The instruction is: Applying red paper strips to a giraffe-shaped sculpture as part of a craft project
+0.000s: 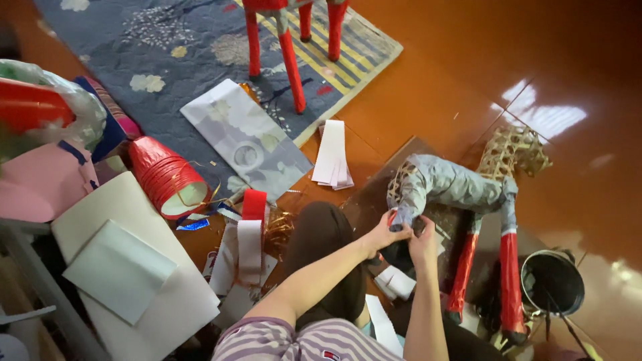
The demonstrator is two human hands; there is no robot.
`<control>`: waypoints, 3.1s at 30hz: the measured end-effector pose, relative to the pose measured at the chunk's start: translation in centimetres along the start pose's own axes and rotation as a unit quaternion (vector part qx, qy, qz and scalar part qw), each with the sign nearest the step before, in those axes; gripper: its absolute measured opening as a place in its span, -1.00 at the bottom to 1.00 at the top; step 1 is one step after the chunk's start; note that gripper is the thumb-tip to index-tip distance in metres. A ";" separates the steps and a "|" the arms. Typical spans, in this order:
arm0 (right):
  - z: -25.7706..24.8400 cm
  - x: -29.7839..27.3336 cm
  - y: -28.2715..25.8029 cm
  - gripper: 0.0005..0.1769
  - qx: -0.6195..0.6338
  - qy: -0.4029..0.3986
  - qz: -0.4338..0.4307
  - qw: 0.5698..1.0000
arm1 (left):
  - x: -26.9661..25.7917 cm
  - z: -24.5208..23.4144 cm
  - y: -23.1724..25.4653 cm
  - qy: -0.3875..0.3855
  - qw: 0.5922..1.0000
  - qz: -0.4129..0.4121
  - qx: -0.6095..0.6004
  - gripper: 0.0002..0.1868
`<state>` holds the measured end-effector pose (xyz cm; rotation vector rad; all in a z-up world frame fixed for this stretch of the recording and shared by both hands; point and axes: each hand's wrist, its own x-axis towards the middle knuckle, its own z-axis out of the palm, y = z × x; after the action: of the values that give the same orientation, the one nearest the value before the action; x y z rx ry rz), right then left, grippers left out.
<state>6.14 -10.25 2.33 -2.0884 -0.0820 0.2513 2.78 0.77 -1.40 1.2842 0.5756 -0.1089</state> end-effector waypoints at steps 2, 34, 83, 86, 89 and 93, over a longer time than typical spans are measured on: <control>-0.1 -0.2 -0.8 -0.35 0.017 0.000 -0.013 1.000 | 0.9 -0.3 -1.6 -0.036 0.991 0.020 -0.130 0.16; -0.6 -6.1 -0.8 -0.77 0.382 0.094 0.218 0.893 | -3.2 0.2 2.6 -0.052 0.986 -0.122 -0.102 -0.32; -0.9 -20.9 7.0 -0.41 -0.360 -0.151 0.176 0.904 | 0.2 -1.3 0.2 -0.279 0.899 -0.260 -0.217 -0.71; -1.3 -20.0 6.2 -0.32 -0.275 -0.147 0.217 0.925 | -0.3 -1.4 1.2 -0.263 0.913 -0.265 -0.166 -0.71; -3.2 -21.4 -4.0 -0.36 -0.168 -0.087 0.266 0.945 | -0.3 -1.4 1.3 -0.263 0.911 -0.266 -0.172 -0.73; -3.2 -20.9 0.0 -0.59 -0.193 -0.035 0.303 0.933 | -0.2 -1.4 1.2 -0.272 0.910 -0.240 -0.199 -0.74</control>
<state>-13.56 -16.33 6.94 -2.4496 0.5210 0.7309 2.63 2.38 -0.50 0.6448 0.3877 -0.7028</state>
